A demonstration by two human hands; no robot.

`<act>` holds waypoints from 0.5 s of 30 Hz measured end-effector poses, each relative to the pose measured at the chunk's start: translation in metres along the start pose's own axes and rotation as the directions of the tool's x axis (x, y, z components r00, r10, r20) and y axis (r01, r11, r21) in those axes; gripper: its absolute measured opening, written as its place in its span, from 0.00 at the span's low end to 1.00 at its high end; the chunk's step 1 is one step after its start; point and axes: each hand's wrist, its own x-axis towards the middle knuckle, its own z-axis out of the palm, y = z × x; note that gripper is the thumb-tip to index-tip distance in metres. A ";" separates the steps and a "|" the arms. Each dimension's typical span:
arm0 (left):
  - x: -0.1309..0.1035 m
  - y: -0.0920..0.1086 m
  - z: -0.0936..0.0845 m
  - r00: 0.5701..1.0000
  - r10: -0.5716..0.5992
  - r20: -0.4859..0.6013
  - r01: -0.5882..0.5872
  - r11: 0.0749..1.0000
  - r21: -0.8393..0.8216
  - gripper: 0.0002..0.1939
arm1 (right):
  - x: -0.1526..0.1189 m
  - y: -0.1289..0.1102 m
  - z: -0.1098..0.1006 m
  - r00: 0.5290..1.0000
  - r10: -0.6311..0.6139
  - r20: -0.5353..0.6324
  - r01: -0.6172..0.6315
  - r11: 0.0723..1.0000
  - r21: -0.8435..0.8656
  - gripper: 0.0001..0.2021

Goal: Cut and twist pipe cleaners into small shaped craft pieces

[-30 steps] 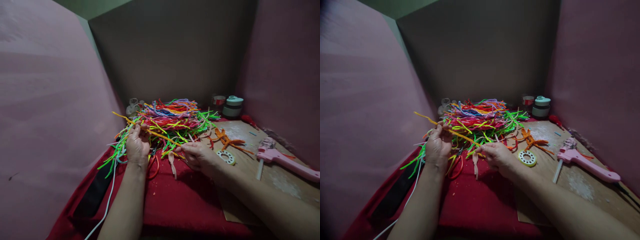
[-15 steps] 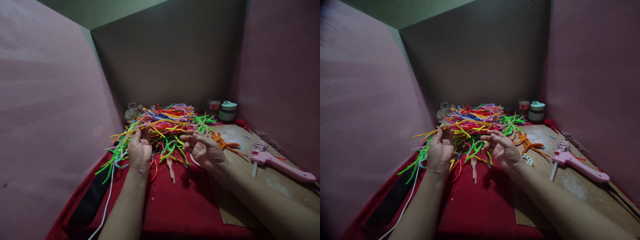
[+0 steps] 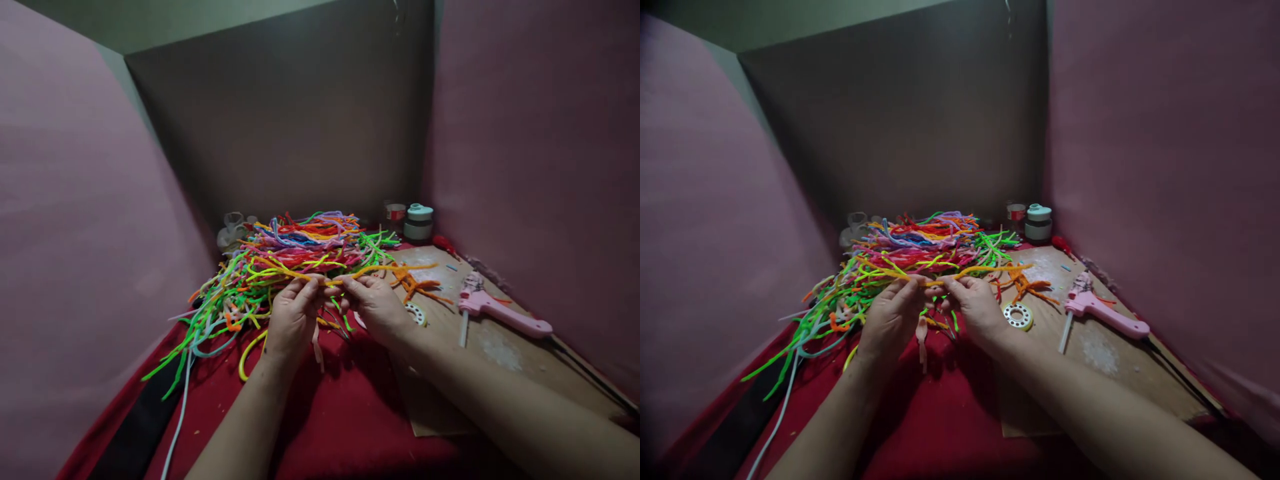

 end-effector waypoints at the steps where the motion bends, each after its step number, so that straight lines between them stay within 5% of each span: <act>1: 0.000 -0.001 -0.001 1.000 0.006 -0.020 -0.005 0.999 0.040 0.09 | 0.001 0.000 -0.001 1.000 0.014 -0.023 -0.015 0.999 -0.028 0.13; 8: -0.002 0.003 -0.006 1.000 0.021 -0.010 -0.017 0.954 0.300 0.10 | -0.001 0.001 -0.002 0.991 0.130 0.008 -0.123 0.950 -0.286 0.09; 12: -0.003 0.005 -0.006 0.990 -0.125 0.069 0.096 0.939 0.330 0.12 | -0.004 0.002 -0.002 0.964 0.233 0.130 -0.106 0.781 -0.615 0.09; 15: -0.003 0.007 -0.005 0.976 -0.177 0.128 0.123 0.929 0.348 0.13 | -0.006 0.000 -0.002 0.967 0.200 0.159 -0.017 0.671 -0.741 0.09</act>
